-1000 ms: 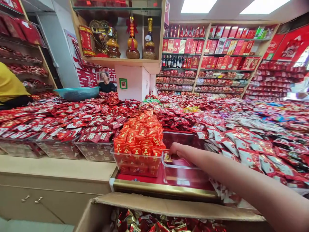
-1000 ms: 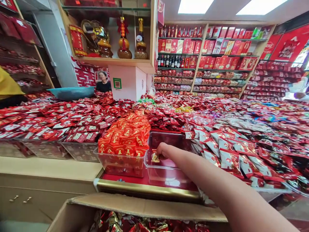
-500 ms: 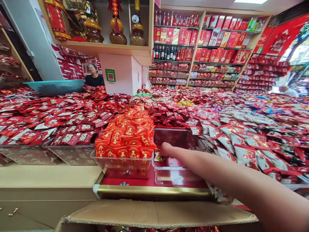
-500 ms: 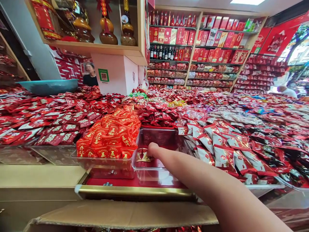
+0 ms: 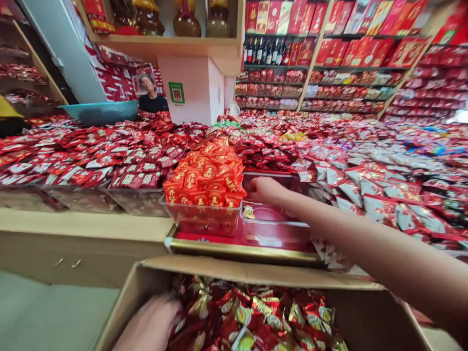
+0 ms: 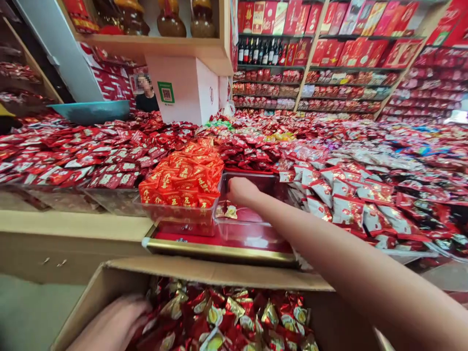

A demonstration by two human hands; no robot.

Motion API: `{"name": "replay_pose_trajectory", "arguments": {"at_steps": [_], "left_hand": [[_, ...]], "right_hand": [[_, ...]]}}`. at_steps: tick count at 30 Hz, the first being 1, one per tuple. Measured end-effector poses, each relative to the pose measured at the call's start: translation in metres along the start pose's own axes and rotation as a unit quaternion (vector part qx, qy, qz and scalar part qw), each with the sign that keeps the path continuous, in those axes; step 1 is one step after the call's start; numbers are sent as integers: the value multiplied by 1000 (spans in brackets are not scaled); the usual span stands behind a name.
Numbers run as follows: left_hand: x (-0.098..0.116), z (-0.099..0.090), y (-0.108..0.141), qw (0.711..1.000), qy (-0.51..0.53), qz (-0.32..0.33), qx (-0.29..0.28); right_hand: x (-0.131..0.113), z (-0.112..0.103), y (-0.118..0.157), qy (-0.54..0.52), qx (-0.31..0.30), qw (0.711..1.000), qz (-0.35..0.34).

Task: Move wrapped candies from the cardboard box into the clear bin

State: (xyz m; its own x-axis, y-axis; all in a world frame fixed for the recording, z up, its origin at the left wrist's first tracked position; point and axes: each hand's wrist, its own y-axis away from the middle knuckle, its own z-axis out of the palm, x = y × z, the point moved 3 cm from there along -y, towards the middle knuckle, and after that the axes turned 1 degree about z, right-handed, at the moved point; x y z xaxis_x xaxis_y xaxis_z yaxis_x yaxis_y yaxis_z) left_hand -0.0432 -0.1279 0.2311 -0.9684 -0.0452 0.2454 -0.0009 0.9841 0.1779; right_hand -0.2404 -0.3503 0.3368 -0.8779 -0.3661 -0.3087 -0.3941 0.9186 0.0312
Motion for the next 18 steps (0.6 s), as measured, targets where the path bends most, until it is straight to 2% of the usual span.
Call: {"name": "replay_pose_trajectory", "arguments": {"at_steps": [2, 3, 4, 6, 8, 10, 12, 14, 16, 18], "left_hand": [[5, -16, 10, 998, 55, 34, -4], [9, -23, 14, 993, 108, 44, -9], [14, -30, 19, 985, 168, 38, -7], [28, -40, 25, 962, 273, 32, -9], [45, -44, 27, 937, 348, 34, -14], [62, -44, 25, 919, 391, 49, -17], [76, -40, 20, 905, 420, 64, -7], [85, -34, 15, 878, 476, 48, 10], [89, -27, 12, 829, 559, 3, 30], [91, -18, 10, 786, 617, -31, 24]], "right_hand": [[-6, -8, 41, -33, 44, 997, -60], [-11, -11, 66, -81, 90, 987, -110], [-15, -10, 92, -141, 101, 973, -154], [-22, 5, 139, -261, 54, 944, -194], [-26, 33, 171, -362, -43, 918, -157], [-29, 61, 186, -454, -115, 877, -107], [-28, 80, 186, -511, -138, 844, -83], [-24, 90, 181, -542, -128, 828, -60], [-18, 95, 178, -573, -104, 813, -23], [-15, 98, 180, -598, -88, 797, 6]]}}
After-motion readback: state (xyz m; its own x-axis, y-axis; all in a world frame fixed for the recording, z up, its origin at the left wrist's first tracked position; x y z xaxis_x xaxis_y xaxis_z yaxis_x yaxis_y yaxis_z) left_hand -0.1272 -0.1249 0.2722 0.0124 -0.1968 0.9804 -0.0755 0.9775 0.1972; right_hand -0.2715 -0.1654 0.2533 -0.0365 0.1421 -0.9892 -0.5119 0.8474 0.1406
